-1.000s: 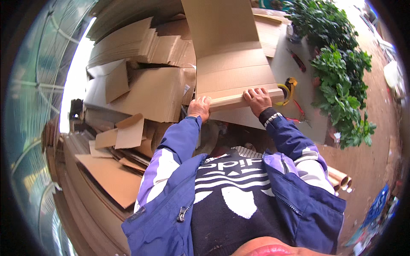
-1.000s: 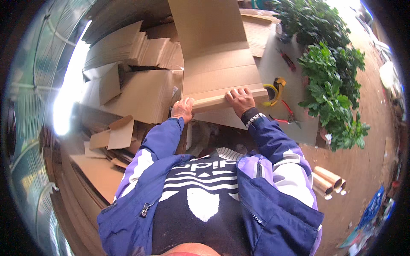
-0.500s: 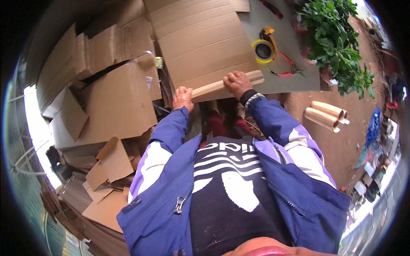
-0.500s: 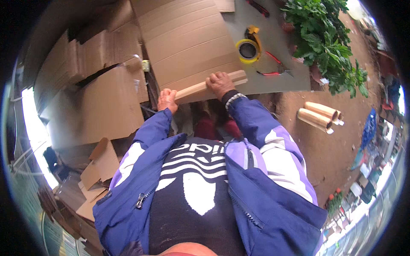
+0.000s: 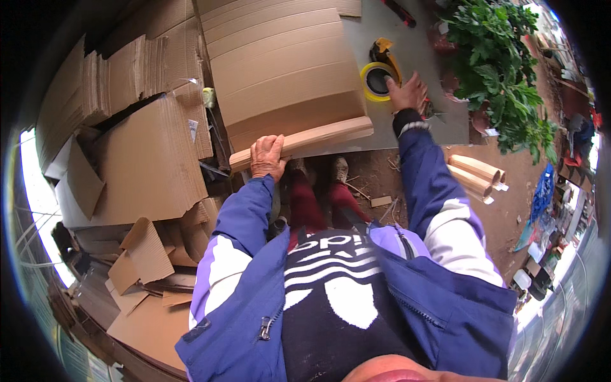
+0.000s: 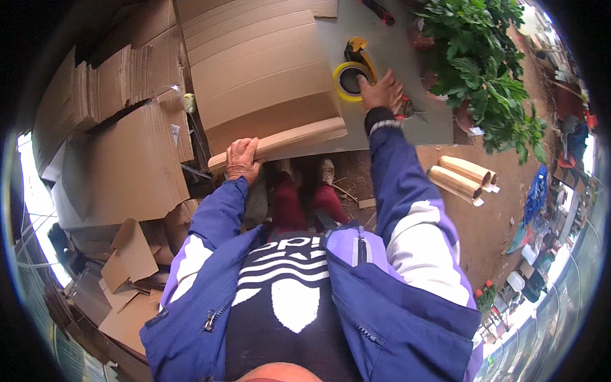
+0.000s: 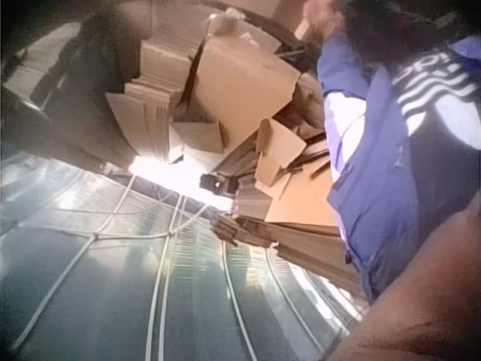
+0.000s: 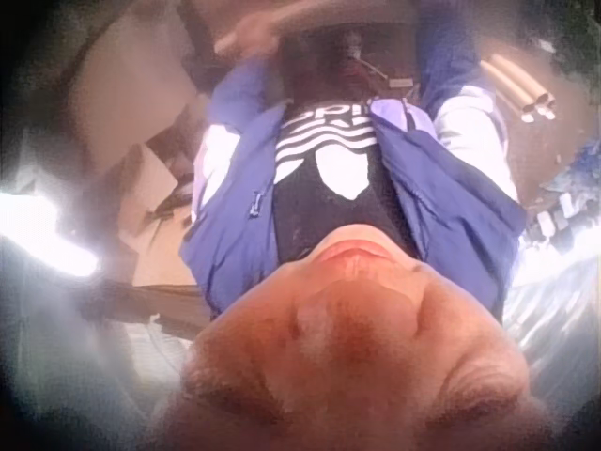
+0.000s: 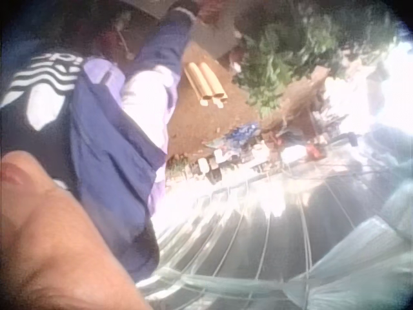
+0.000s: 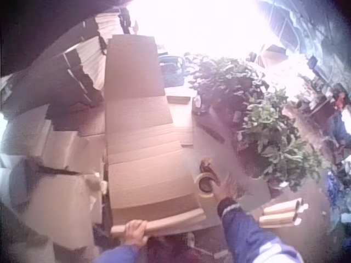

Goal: The person rolls flat cardboard sheets into cones and secures them with tape. They repeatedly pick up cardboard, roll it into a cone shape, and apply tape to hold the seam. Finished cones are placed on the floor.

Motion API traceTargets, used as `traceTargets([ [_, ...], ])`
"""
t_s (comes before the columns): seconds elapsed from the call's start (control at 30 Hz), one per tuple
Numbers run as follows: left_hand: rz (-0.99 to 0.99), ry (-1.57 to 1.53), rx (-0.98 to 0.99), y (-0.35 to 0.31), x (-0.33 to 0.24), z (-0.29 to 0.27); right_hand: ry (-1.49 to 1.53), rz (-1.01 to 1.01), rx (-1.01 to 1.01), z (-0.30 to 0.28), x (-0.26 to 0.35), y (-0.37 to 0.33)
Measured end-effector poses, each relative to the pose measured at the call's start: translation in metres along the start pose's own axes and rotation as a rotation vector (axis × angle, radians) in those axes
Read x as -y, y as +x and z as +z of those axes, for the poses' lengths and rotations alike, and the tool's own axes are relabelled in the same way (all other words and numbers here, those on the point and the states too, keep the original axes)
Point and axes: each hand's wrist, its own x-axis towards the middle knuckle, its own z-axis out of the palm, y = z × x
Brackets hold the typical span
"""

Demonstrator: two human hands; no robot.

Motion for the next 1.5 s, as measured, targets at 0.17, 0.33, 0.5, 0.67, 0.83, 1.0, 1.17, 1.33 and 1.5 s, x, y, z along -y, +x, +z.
traceTargets([
  [0.17,0.008,-0.017,-0.008,0.0,-0.011,0.007,-0.093,-0.134,0.511,0.029,-0.021,0.069],
  [0.33,0.037,-0.076,0.004,0.007,-0.028,0.005,-0.197,-0.336,0.197,-0.001,-0.05,0.079],
  [0.5,-0.065,-0.25,0.252,0.044,-0.015,-0.014,0.339,-1.048,0.076,-0.002,-0.01,-0.079],
  [0.67,-0.089,-0.164,0.075,0.051,-0.017,-0.014,0.302,-1.028,0.336,0.011,0.024,-0.123],
  [0.83,-0.064,0.099,-0.349,0.044,-0.041,0.023,0.282,-1.104,0.364,0.022,0.044,-0.085],
  [1.0,-0.173,0.08,-0.158,0.095,-0.006,0.031,0.284,-1.165,0.209,0.026,0.05,-0.092],
  [1.17,-0.216,0.016,-0.474,0.115,-0.009,0.024,0.299,-1.136,0.54,0.032,0.074,-0.051],
  [1.33,-0.182,0.098,-0.403,0.147,-0.011,0.024,0.254,-1.122,0.428,0.038,0.094,-0.034],
  [1.5,-0.309,0.011,-0.128,0.203,0.013,0.01,0.088,-1.219,0.165,0.045,0.105,-0.049],
])
